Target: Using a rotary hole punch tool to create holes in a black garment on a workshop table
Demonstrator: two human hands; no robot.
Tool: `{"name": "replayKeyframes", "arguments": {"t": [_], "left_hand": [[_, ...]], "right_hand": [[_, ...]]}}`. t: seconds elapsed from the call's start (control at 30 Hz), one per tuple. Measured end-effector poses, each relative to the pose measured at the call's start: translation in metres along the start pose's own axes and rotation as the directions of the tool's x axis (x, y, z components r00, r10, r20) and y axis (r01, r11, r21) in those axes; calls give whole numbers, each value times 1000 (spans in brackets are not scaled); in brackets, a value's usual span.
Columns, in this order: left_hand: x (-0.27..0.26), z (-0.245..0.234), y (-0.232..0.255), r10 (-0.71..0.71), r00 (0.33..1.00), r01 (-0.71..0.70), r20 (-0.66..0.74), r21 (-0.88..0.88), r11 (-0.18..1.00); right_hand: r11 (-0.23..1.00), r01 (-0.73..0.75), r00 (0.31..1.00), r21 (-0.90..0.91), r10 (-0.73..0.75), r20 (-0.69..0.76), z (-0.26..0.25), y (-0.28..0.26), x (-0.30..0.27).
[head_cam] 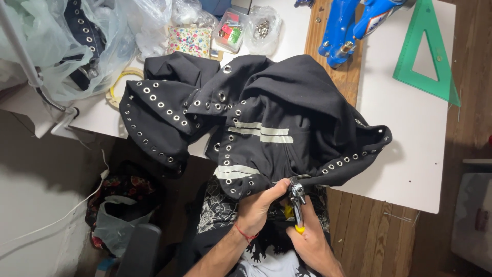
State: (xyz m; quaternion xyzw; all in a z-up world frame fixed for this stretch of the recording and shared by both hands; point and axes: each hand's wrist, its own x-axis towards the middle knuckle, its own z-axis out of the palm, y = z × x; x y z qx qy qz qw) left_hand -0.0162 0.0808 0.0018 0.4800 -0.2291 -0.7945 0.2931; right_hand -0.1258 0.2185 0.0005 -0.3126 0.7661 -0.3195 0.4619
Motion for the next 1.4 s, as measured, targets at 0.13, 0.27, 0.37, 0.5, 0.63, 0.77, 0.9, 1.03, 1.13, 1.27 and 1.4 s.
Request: {"name": "replayKeyframes", "arguments": {"t": [0.13, 0.27, 0.37, 0.5, 0.63, 0.77, 0.9, 1.03, 1.13, 1.27, 1.4], "left_hand": [[-7, 5, 13, -28, 999, 30, -21, 136, 990], [-9, 6, 7, 43, 999, -44, 11, 47, 998], [-13, 4, 5, -214, 935, 275, 283, -196, 941], [-14, 6, 9, -176, 967, 223, 184, -282, 933], [-16, 9, 18, -164, 970, 221, 177, -378, 899], [-17, 11, 22, -161, 958, 258, 238, -462, 849], [-22, 13, 25, -187, 937, 308, 296, -442, 842], [-26, 19, 36, -164, 977, 210, 138, -463, 861], [-28, 17, 36, -123, 982, 177, 147, -455, 873], [-28, 12, 29, -156, 955, 260, 253, -453, 853], [-25, 11, 22, -169, 975, 214, 142, -429, 878]], "right_hand": [[999, 28, 999, 45, -29, 19, 4, 12, 5], [994, 22, 999, 104, -25, 29, 5, 26, 9], [975, 1, 999, 223, -9, 35, 2, 33, 8], [994, -107, 994, 32, 106, 11, 0, 44, 2], [998, -67, 998, -6, 67, 12, 2, 45, -2], [982, 175, 985, 67, -175, -4, 4, 21, 0], [991, 131, 991, 13, -130, -38, 6, 26, -1], [873, 474, 870, -115, -484, -93, 5, 34, 0], [797, 570, 799, -198, -594, -90, 3, 36, 2], [804, 560, 807, -200, -584, -90, 1, 37, 0], [818, 548, 819, -175, -567, -87, 1, 36, -1]]}}
